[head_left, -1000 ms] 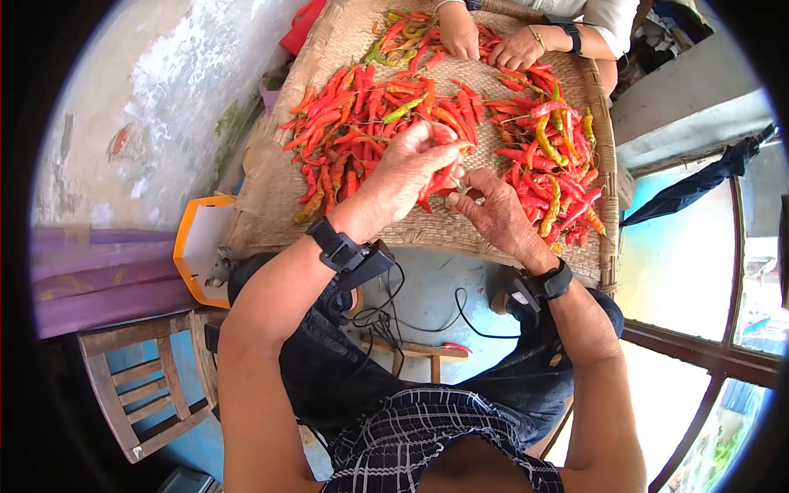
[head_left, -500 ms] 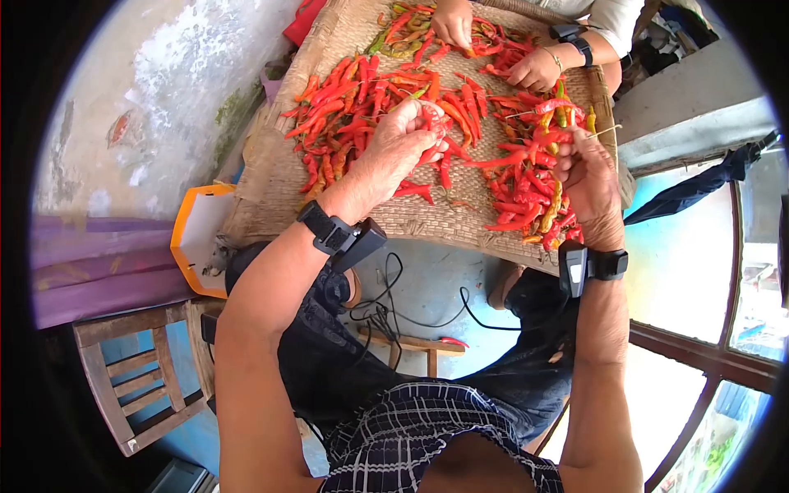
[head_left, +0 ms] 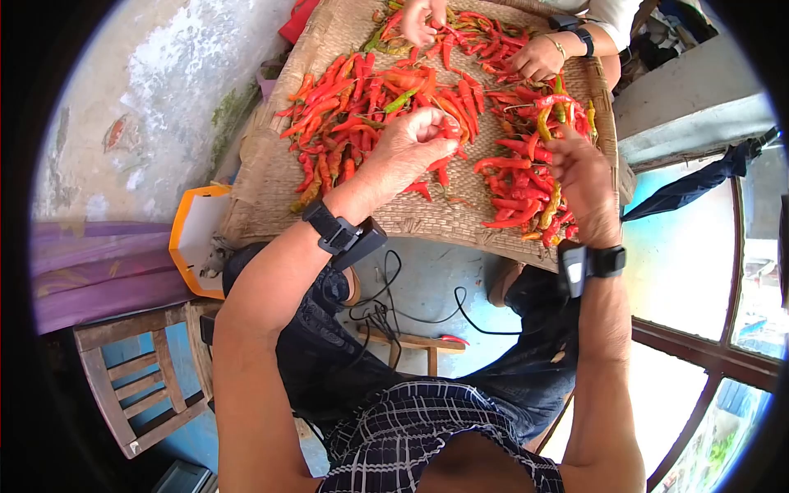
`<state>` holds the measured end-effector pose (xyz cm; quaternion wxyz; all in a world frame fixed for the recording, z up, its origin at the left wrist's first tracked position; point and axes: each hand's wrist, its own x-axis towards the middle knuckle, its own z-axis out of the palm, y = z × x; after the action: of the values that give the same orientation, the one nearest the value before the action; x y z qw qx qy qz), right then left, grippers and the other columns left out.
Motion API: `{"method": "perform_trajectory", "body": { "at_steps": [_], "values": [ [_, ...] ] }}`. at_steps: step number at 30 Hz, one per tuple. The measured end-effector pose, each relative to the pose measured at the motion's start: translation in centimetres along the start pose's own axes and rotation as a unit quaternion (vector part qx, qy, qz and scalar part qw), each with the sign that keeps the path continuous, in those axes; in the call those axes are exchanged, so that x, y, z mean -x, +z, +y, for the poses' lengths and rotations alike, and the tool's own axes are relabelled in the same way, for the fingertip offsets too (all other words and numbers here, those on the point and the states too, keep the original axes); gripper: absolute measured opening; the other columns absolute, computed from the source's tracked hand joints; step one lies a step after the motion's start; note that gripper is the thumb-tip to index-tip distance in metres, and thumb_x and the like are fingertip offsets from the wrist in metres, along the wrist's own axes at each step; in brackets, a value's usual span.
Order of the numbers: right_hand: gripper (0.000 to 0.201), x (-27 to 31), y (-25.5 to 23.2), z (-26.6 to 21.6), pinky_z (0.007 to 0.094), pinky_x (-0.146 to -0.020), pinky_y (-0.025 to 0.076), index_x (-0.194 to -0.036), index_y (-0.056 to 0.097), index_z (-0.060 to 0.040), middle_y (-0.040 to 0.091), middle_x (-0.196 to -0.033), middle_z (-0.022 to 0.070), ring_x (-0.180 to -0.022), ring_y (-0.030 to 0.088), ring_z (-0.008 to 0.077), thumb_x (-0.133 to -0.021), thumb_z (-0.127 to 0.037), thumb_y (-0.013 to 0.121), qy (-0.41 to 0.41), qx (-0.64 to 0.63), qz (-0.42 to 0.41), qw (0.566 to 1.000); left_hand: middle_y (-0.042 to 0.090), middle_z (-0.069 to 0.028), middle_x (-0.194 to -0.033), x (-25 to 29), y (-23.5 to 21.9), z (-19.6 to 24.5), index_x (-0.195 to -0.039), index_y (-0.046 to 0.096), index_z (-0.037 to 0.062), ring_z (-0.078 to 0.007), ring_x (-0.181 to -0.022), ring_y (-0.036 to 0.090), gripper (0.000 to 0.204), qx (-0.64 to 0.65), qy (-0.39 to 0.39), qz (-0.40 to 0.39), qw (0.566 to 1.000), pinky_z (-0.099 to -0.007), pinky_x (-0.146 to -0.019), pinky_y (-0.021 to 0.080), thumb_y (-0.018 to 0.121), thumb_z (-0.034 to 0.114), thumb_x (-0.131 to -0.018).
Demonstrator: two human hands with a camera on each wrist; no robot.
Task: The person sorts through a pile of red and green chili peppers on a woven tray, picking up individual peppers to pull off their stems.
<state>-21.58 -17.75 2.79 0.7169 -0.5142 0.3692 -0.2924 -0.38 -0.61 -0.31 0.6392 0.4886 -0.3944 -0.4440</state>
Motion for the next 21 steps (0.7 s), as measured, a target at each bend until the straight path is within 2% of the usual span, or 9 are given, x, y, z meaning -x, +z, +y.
{"method": "perform_trajectory", "body": {
  "at_steps": [2, 4, 7, 11, 15, 16, 17, 19, 21],
  "values": [
    [0.034, 2.8, 4.0, 0.6, 0.0206, -0.055, 0.046, -0.115, 0.055, 0.0014, 0.062, -0.081, 0.0025, -0.065, 0.054, 0.0064, -0.091, -0.023, 0.056, -0.034, 0.17, -0.105, 0.979, 0.058, 0.0006, -0.085, 0.4, 0.6, 0.9, -0.099, 0.054, 0.0046, -0.0035, -0.074, 0.055, 0.011, 0.007, -0.04, -0.025, 0.999, -0.0178, -0.061, 0.046, 0.057, 0.007, -0.089],
    [0.031, 4.3, 6.3, 2.1, 0.0196, -0.051, 0.043, -0.106, 0.06, -0.0014, 0.06, -0.078, 0.0004, -0.062, 0.051, 0.0047, -0.09, -0.028, 0.06, -0.04, 0.267, -0.169, 0.948, 0.058, 0.0015, -0.077, 0.5, 1.3, 0.6, -0.097, 0.054, 0.0047, -0.0033, -0.064, 0.054, 0.013, 0.03, -0.088, -0.034, 0.995, -0.0169, -0.054, 0.043, 0.06, 0.011, -0.088],
    [0.028, 4.4, 7.6, 3.3, 0.0201, -0.048, 0.041, -0.1, 0.062, -0.0025, 0.059, -0.072, -0.0004, -0.057, 0.049, 0.0048, -0.091, -0.028, 0.058, -0.009, 0.266, -0.214, 0.94, 0.058, 0.001, -0.076, 0.9, 1.6, 0.2, -0.097, 0.054, 0.0049, -0.004, -0.061, 0.053, 0.015, -0.025, -0.074, -0.045, 0.996, -0.0167, -0.053, 0.043, 0.061, 0.015, -0.088],
    [0.023, 3.7, 7.2, 3.5, 0.0203, -0.046, 0.04, -0.094, 0.061, -0.0032, 0.056, -0.066, -0.0011, -0.054, 0.049, 0.0049, -0.091, -0.026, 0.059, 0.047, 0.23, -0.221, 0.946, 0.059, -0.001, -0.084, 0.6, 1.0, 0.0, -0.105, 0.055, 0.0024, -0.0061, -0.072, 0.055, 0.023, 0.005, -0.107, -0.058, 0.993, -0.0204, -0.061, 0.046, 0.057, 0.021, -0.09],
    [0.016, 2.8, 5.2, 1.4, 0.0197, -0.049, 0.042, -0.086, 0.059, -0.0064, 0.056, -0.066, 0.0004, -0.054, 0.051, 0.0072, -0.09, -0.022, 0.059, 0.014, 0.102, -0.086, 0.991, 0.06, -0.004, -0.09, 0.5, 0.5, -0.3, -0.112, 0.053, 0.0003, -0.0091, -0.081, 0.057, 0.027, 0.048, -0.13, -0.001, 0.99, -0.0232, -0.069, 0.048, 0.054, 0.018, -0.091],
    [0.015, 2.1, 4.5, 0.5, 0.0203, -0.05, 0.042, -0.087, 0.059, -0.0065, 0.058, -0.068, 0.0011, -0.055, 0.052, 0.0079, -0.09, -0.021, 0.058, -0.01, 0.034, -0.08, 0.996, 0.06, -0.0053, -0.093, 0.4, 0.4, -0.6, -0.115, 0.052, 0.0004, -0.0107, -0.085, 0.058, 0.028, 0.049, -0.104, 0.018, 0.993, -0.0238, -0.073, 0.048, 0.053, 0.017, -0.091],
    [0.016, 1.7, 4.1, -0.2, 0.0212, -0.051, 0.043, -0.086, 0.059, -0.006, 0.059, -0.069, 0.0018, -0.056, 0.052, 0.0083, -0.09, -0.021, 0.057, -0.005, -0.052, -0.014, 0.999, 0.06, -0.0065, -0.095, 0.3, 0.3, -1.0, -0.117, 0.051, 0.0005, -0.0122, -0.089, 0.058, 0.03, 0.05, -0.077, 0.036, 0.995, -0.0245, -0.076, 0.048, 0.053, 0.015, -0.091],
    [0.015, 1.0, 2.8, 0.0, 0.0222, -0.052, 0.043, -0.088, 0.059, -0.005, 0.06, -0.072, 0.0031, -0.059, 0.053, 0.0084, -0.09, -0.02, 0.057, -0.011, -0.154, 0.034, 0.987, 0.06, -0.0069, -0.099, 0.4, 0.6, -0.5, -0.119, 0.049, 0.0005, -0.0132, -0.093, 0.058, 0.032, 0.028, -0.057, 0.046, 0.997, -0.0253, -0.08, 0.047, 0.054, 0.014, -0.09],
    [0.019, 1.1, 2.6, 1.0, 0.0224, -0.052, 0.043, -0.094, 0.058, -0.0035, 0.06, -0.074, 0.0035, -0.061, 0.053, 0.0088, -0.091, -0.022, 0.056, 0.03, -0.09, 0.03, 0.995, 0.059, -0.0073, -0.101, 0.5, 1.0, -0.1, -0.121, 0.047, 0.0002, -0.0121, -0.093, 0.057, 0.035, -0.002, -0.063, 0.045, 0.997, -0.0264, -0.082, 0.046, 0.056, 0.012, -0.089]
  ]
}}
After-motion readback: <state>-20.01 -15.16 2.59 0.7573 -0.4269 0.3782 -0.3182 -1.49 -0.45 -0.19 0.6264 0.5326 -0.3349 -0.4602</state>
